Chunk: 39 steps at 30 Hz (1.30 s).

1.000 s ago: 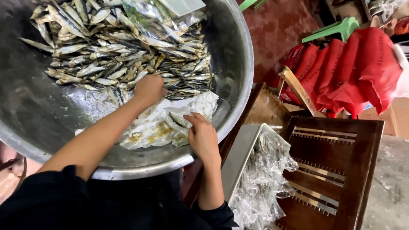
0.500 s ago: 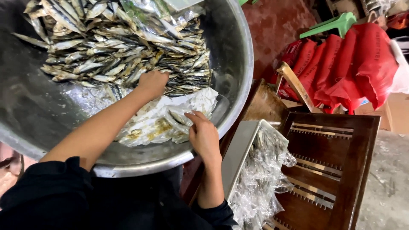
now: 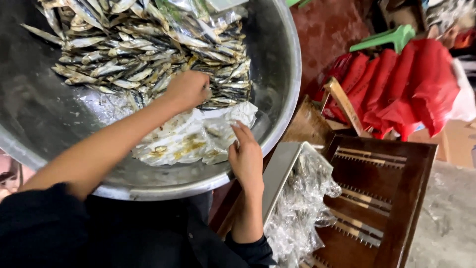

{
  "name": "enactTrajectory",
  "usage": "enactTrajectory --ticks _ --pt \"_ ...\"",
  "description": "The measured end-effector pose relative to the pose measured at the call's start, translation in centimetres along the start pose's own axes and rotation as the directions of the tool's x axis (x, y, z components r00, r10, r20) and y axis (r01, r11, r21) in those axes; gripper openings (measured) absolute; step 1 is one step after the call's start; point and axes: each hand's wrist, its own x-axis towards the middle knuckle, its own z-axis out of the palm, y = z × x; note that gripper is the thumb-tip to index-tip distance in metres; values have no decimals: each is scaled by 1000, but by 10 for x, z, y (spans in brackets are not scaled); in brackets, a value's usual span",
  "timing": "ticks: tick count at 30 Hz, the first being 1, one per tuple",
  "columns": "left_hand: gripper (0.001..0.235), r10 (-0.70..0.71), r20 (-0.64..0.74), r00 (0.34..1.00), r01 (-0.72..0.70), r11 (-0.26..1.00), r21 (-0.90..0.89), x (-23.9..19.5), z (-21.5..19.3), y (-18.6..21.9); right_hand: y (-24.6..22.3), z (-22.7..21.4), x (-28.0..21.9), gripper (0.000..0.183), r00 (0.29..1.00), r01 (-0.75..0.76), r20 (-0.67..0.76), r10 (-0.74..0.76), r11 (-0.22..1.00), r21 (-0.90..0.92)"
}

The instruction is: The person sorts through a large basin of small dried fish, selecting them and placing them into small plastic bags.

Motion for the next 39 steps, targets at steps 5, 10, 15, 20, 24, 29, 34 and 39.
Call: enactTrajectory --ticks 5,10,15,20,24,29,34,39 --pt "9 105 -110 988 -116 988 -101 -69 -98 47 -17 -2 2 41 998 25 -55 -23 999 30" --pt "6 367 -280 887 -421 892 -163 -108 -105 55 -17 4 6 40 993 84 -85 -84 996 -3" --pt "8 483 -339 808 -406 872 274 -97 -51 34 -26 7 6 41 989 120 -83 -122 992 -30" --pt "10 512 -381 770 -273 804 529 -81 -13 26 -32 9 1 40 980 159 -121 -161 987 -22" --pt "10 429 -333 840 -195 810 553 -85 -6 32 -26 16 1 47 977 173 -128 -170 985 6" --pt "11 395 -271 878 -206 822 531 -83 8 20 -28 13 3 44 977 182 -107 -182 983 -10" --pt "2 247 -9 969 -216 863 456 -84 16 4 -24 14 6 41 986 165 17 -165 986 -27" --pt "17 70 533 843 89 959 -268 -76 -79 30 -6 16 4 43 983 95 165 -80 992 -82"
